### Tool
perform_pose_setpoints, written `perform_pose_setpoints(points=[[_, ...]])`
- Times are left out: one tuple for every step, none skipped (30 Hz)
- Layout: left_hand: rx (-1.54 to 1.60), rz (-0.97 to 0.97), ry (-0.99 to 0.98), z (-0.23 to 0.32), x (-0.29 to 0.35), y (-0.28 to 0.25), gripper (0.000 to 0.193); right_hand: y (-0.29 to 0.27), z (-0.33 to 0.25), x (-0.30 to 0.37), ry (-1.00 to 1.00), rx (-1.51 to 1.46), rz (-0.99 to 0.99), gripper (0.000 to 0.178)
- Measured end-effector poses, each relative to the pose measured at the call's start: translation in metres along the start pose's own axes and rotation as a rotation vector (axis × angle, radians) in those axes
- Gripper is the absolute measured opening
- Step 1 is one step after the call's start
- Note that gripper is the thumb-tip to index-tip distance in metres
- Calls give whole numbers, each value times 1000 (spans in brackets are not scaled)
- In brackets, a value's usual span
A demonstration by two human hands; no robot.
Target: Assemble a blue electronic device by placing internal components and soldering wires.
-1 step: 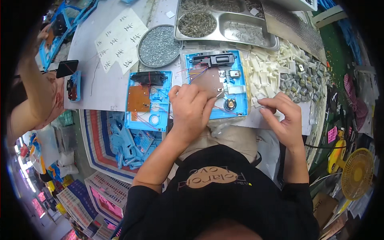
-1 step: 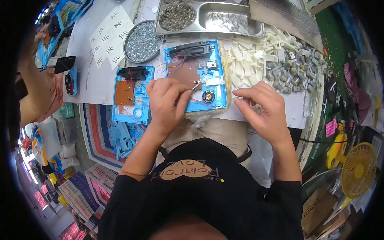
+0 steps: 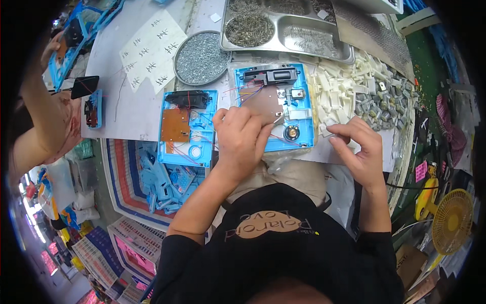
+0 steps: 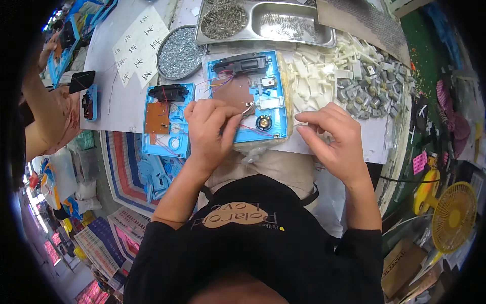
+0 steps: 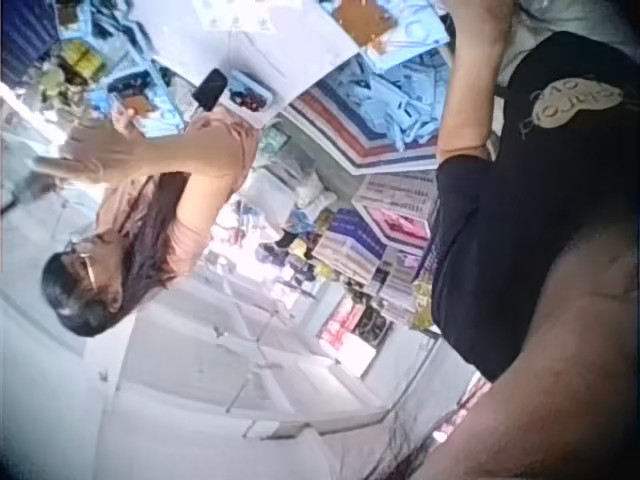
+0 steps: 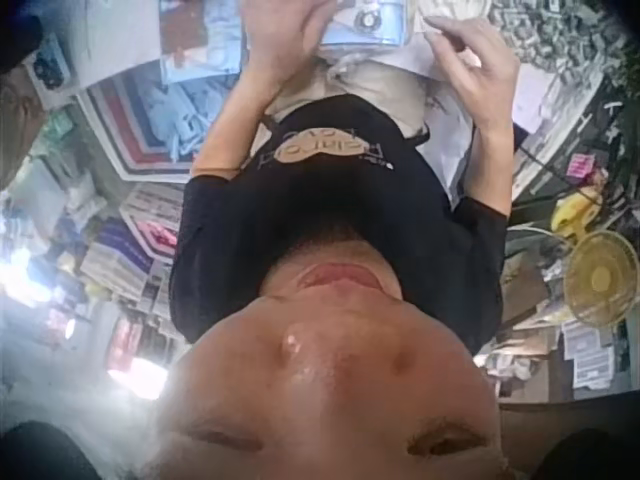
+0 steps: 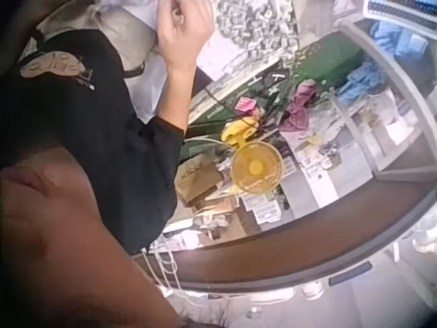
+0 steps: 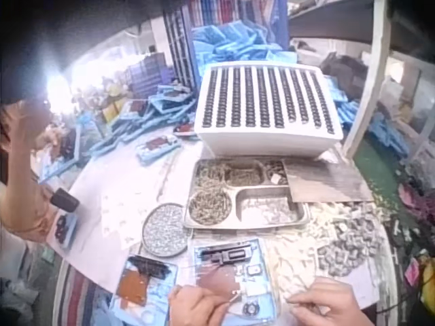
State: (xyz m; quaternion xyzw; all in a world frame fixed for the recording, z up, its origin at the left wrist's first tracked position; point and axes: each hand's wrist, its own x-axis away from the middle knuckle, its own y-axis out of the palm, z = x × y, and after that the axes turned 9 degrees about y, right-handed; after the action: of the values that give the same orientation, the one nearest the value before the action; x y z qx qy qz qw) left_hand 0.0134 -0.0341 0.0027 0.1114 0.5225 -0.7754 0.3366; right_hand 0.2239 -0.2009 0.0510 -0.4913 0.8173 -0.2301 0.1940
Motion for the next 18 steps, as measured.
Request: perform_pose_setpoints(points=[[6, -2, -1, -1, 0, 0, 12, 1, 2, -1, -5, 1, 3, 18], [12, -2, -1, -1, 0, 0, 12, 1, 4, -2, -11, 2, 6, 18], [18, -1, -3, -2, 0, -1, 12, 2, 4, -3, -14, -1, -1, 18], [32, -9, -5, -1, 0, -2, 13, 4, 3, -4, -16, -3, -7, 18], [45, -17, -7, 0, -1, -3, 14, 6, 3, -5, -19, -5, -13, 18], [52, -22, -12, 1, 0, -7, 14, 8, 2, -6, -28, -1, -28, 18], [64, -36, -3, 3, 0, -12, 16, 9, 1, -7, -37, 3, -42, 19], [76, -49, 6, 7, 2, -20, 18, 11, 0, -6, -47, 7, -58, 19], [92, -63, 21, 9, 2, -26, 19, 12, 0, -6, -47, -4, -55, 19], [150, -56, 1, 12, 4, -32, 22, 14, 0, -5, -47, -15, -54, 19], [207, -48, -20, 15, 7, -40, 25, 15, 0, -4, -48, -27, -54, 19], [264, -36, -37, 18, 9, -49, 28, 16, -1, -4, -50, -27, -60, 18], [338, 45, -68, 21, 9, -58, 29, 16, -2, -4, -50, -28, -67, 18], [412, 126, -100, 23, 9, -68, 29, 16, -2, -4, -50, -30, -75, 18], [495, 210, -132, 22, 12, -75, 30, 16, -3, -3, -46, -18, -61, 17], [380, 273, -133, 11, 14, -82, 31, 17, -1, -5, -42, -4, -43, 17], [264, 335, -136, -6, 15, -91, 32, 16, -1, -5, -38, 11, -26, 17], [100, 379, -225, -23, 19, -104, 35, 16, -3, -9, -45, 21, -16, 17]])
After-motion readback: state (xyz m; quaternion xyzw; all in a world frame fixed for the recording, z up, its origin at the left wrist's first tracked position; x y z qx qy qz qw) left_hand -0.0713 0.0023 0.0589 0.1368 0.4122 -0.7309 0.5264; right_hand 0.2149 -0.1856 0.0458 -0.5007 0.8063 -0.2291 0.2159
